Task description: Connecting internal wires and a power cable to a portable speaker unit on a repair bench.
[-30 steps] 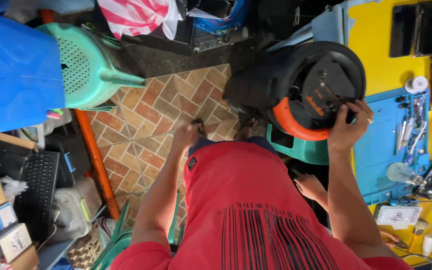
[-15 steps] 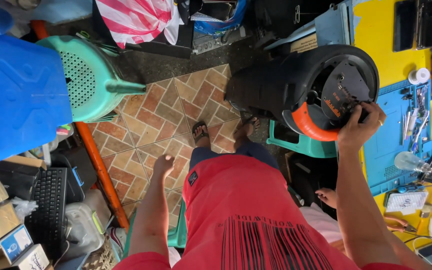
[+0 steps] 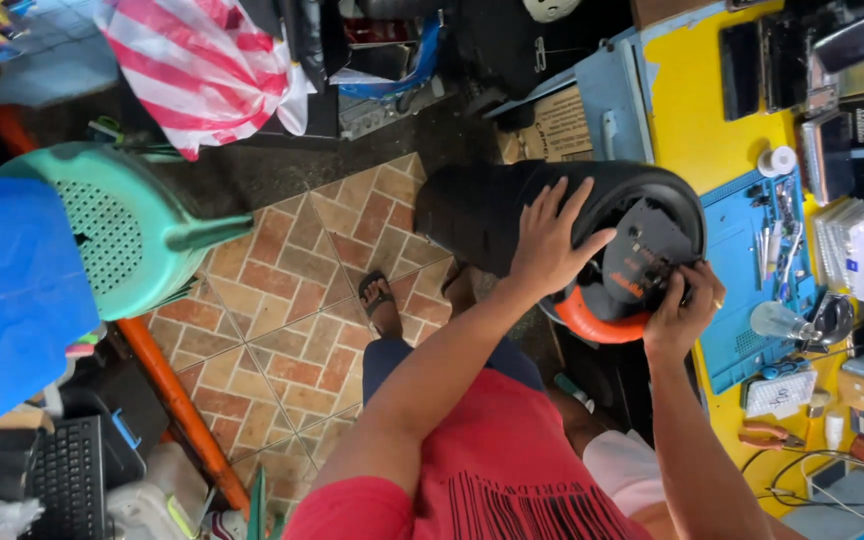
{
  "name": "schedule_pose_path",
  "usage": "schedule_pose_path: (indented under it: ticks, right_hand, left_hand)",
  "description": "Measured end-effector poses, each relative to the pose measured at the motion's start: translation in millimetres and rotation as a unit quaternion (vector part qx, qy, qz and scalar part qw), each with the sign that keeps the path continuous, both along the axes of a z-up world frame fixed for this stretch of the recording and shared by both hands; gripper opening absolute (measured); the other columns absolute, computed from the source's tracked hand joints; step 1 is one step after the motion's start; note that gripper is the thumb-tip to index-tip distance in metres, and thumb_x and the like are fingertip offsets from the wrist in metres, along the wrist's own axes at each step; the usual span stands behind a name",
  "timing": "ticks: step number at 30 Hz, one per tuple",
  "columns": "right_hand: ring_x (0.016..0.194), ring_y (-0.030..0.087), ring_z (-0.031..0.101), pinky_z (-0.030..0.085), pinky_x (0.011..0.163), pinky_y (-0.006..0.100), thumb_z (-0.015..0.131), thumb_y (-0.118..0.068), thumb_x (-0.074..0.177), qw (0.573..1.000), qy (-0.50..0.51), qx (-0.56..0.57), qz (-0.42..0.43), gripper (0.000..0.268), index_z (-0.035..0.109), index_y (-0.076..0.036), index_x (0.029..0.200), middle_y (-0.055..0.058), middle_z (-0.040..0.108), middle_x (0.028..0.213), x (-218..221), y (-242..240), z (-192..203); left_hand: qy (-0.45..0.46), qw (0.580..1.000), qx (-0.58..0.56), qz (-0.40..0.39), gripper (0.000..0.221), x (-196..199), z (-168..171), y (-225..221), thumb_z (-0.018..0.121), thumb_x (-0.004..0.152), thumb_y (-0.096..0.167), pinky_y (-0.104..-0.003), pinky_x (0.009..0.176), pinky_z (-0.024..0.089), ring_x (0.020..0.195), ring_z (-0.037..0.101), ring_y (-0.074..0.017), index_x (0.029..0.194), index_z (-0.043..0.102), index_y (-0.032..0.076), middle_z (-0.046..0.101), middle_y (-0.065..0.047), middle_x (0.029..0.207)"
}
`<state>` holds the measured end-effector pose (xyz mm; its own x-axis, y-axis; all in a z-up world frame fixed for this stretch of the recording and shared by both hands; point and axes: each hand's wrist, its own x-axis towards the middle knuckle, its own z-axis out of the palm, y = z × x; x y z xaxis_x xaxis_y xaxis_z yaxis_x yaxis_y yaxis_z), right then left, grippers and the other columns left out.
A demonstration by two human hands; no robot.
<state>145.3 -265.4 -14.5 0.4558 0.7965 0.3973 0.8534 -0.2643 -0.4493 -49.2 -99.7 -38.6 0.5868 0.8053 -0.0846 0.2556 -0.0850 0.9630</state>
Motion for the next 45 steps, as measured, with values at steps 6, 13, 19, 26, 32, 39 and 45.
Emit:
schedule_pose_path:
  ticks: [6, 13, 19, 26, 32, 39, 45]
  right_hand:
    - [0.136, 0.051, 0.049, 0.044, 0.110, 0.058, 0.057, -0.009, 0.116, 0.999, 0.001, 0.024, 0.027, 0.010, 0.059, 0.001, 0.116, 0.018, 0.048, 0.128, -2.1, -39.1, -7.0]
    - [0.139, 0.050, 0.053, 0.046, 0.116, 0.056, 0.058, -0.007, 0.107, 0.996, -0.030, -0.002, 0.079, 0.009, 0.063, 0.000, 0.110, 0.021, 0.054, 0.132, -39.6, -75.4, -9.0]
    - [0.146, 0.044, 0.048, 0.046, 0.121, 0.056, 0.053, -0.015, 0.108, 0.997, -0.004, -0.024, 0.067, 0.015, 0.061, -0.004, 0.115, 0.018, 0.050, 0.136, -30.0, -120.3, -28.9]
    - [0.143, 0.041, 0.050, 0.047, 0.119, 0.053, 0.057, -0.020, 0.106, 0.998, 0.023, -0.013, 0.050, 0.016, 0.059, -0.006, 0.114, 0.018, 0.052, 0.133, -27.8, -143.1, -38.1]
    - [0.145, 0.039, 0.049, 0.048, 0.121, 0.049, 0.060, -0.022, 0.104, 0.996, 0.068, 0.005, 0.062, 0.017, 0.057, -0.008, 0.114, 0.014, 0.051, 0.134, -21.7, -120.8, -34.7]
    - [0.142, 0.040, 0.051, 0.048, 0.120, 0.050, 0.065, -0.020, 0.101, 0.996, 0.079, 0.021, 0.046, 0.018, 0.058, -0.008, 0.111, 0.015, 0.054, 0.132, -22.7, -120.8, -36.0]
    - [0.141, 0.040, 0.051, 0.048, 0.118, 0.051, 0.060, -0.021, 0.104, 0.996, 0.068, 0.024, 0.047, 0.015, 0.057, -0.007, 0.109, 0.015, 0.053, 0.132, -26.2, -120.3, -33.9]
  left_hand:
    - [-0.043, 0.996, 0.053, 0.054, 0.068, -30.7, 11.6, -50.7, 0.048, 0.109, 0.046, -0.081, 0.109, 0.026, 0.147, 0.031, -0.0578, 0.167, 0.026, 0.018, 0.032, -0.031, 0.160]
    - [-0.046, 0.992, 0.089, 0.074, 0.070, -102.3, -6.6, -107.7, 0.071, 0.097, 0.037, -0.066, 0.116, 0.034, 0.146, 0.034, -0.0527, 0.154, 0.040, 0.009, 0.034, -0.025, 0.154]
    - [-0.030, 0.998, 0.055, 0.027, 0.075, -109.1, -10.2, -127.9, 0.083, 0.089, 0.035, -0.069, 0.116, 0.036, 0.144, 0.037, -0.0528, 0.146, 0.040, 0.011, 0.037, -0.026, 0.148]
    - [-0.004, 0.996, 0.085, 0.023, 0.077, -107.7, -21.9, -137.8, 0.090, 0.077, 0.040, -0.068, 0.113, 0.041, 0.133, 0.046, -0.0503, 0.132, 0.048, 0.007, 0.042, -0.022, 0.136]
    - [-0.001, 0.998, 0.064, 0.023, 0.078, -101.1, -25.5, -133.0, 0.087, 0.080, 0.036, -0.065, 0.113, 0.045, 0.140, 0.040, -0.0482, 0.137, 0.040, 0.010, 0.035, -0.022, 0.144]
    - [0.004, 0.997, 0.072, 0.023, 0.079, -101.1, -24.1, -134.1, 0.088, 0.079, 0.034, -0.063, 0.115, 0.043, 0.141, 0.041, -0.0470, 0.137, 0.041, 0.008, 0.037, -0.023, 0.146]
    - [0.005, 0.997, 0.078, 0.023, 0.080, -102.4, -28.0, -138.7, 0.088, 0.078, 0.034, -0.062, 0.117, 0.041, 0.142, 0.040, -0.0459, 0.138, 0.041, 0.010, 0.037, -0.021, 0.146]
